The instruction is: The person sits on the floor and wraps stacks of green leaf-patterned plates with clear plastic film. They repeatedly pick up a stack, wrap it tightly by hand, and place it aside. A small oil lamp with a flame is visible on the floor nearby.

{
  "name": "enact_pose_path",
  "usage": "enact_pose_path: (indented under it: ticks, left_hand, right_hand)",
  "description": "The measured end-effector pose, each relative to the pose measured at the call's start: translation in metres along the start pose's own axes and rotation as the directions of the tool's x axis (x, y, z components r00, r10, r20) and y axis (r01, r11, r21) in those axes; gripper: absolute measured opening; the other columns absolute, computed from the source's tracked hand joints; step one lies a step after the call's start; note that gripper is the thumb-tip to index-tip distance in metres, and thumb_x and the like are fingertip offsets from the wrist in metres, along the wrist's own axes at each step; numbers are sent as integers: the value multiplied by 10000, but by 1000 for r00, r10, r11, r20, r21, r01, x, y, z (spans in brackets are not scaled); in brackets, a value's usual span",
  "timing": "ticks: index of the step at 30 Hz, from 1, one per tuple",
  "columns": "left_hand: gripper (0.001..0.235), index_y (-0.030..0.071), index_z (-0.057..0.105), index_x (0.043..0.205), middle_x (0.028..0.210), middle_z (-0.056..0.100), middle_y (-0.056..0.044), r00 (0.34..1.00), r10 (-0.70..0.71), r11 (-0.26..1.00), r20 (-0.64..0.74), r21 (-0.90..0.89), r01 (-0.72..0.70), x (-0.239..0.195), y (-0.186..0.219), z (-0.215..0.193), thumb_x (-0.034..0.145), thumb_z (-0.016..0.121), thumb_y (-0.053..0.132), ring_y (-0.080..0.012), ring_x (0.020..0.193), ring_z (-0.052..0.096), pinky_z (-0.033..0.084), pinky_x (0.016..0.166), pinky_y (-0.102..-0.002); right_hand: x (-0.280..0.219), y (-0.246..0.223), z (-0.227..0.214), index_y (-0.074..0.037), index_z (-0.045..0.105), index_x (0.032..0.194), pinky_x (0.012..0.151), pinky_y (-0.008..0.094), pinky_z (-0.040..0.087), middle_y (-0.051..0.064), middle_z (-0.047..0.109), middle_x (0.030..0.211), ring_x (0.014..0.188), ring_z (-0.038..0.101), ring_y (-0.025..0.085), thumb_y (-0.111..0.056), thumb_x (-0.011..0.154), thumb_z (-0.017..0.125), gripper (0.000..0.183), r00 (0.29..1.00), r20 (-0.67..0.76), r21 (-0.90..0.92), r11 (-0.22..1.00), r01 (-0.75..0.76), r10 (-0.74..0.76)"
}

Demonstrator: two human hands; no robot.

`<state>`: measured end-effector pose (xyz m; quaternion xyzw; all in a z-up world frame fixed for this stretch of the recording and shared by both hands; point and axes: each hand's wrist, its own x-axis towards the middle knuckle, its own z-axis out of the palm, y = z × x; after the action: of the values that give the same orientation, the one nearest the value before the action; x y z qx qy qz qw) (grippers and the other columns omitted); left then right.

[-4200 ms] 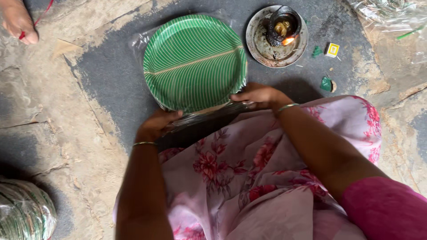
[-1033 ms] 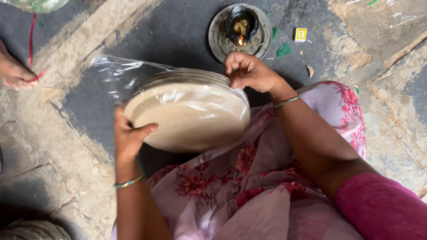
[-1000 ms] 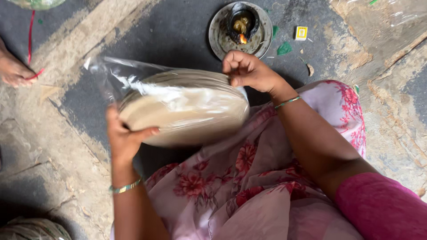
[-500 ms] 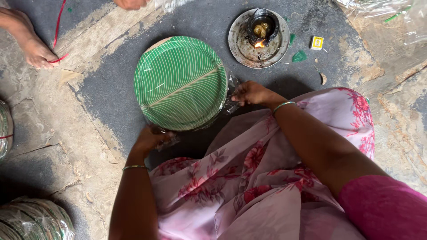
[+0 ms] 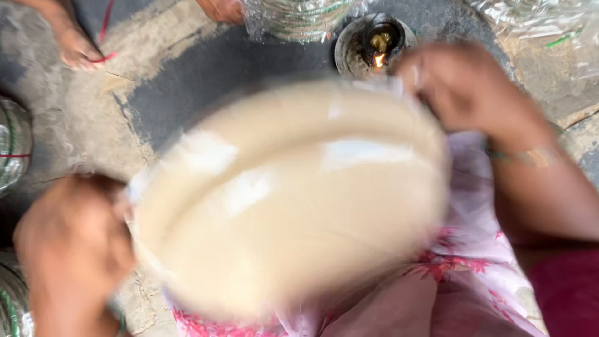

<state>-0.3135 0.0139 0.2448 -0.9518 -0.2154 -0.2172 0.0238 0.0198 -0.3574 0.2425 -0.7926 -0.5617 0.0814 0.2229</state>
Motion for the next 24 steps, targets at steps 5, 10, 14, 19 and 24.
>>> enact_pose_path:
  ticks: [5, 10, 14, 19, 24]
  left_hand:
    - [128, -9, 537, 1092, 1073, 559, -190, 978, -202, 819, 59, -538, 202, 50, 11, 46, 1001, 447, -4, -265, 963, 600, 528, 829, -348]
    - [105, -33, 521, 1078, 1161, 524, -242, 949, 4, 911, -315, -390, -133, 44, 6, 75, 1020, 445, -75, -314, 1071, 563, 513, 930, -373]
    - [143, 21, 555, 1143, 964, 625, -184, 855, -402, 636, 327, -572, 518, 54, 1, 185, 1099, 477, 133, -260, 872, 588, 491, 809, -377]
    - [192, -31, 601, 997, 1068, 618, -243, 941, -290, 786, 173, -517, 337, 52, 30, 302, 1083, 530, 125, -343, 909, 602, 491, 844, -449]
    - [201, -6, 654, 966, 1093, 649, -230, 944, -196, 794, 267, -521, 312, 88, 82, 344, 1029, 569, 165, -395, 970, 633, 501, 870, -473]
  right_hand:
    - [70, -17, 112, -72, 623, 1088, 686, 307, 481, 38, 577, 832, 730, 543, 161, -132, 1100, 474, 160, 966, -194, 595, 803, -25, 173]
    - [63, 1, 126, -29, 658, 999, 654, 248, 510, -9, 632, 828, 642, 578, 90, -105, 1070, 525, 168, 919, -334, 758, 639, 128, 211]
    - [72, 29, 147, 8, 769, 989, 781, 266, 479, 87, 643, 1027, 902, 578, 147, -38, 987, 730, 61, 834, -538, 579, 773, 258, 125]
    - [55, 88, 207, -13, 800, 980, 759, 260, 536, 101, 746, 979, 818, 641, 107, -50, 969, 784, 41, 737, -84, 961, 249, -117, 671]
    - [27, 159, 248, -5, 788, 1034, 817, 269, 594, 97, 777, 998, 862, 717, 149, 74, 874, 670, 214, 579, 17, 999, -30, 12, 815]
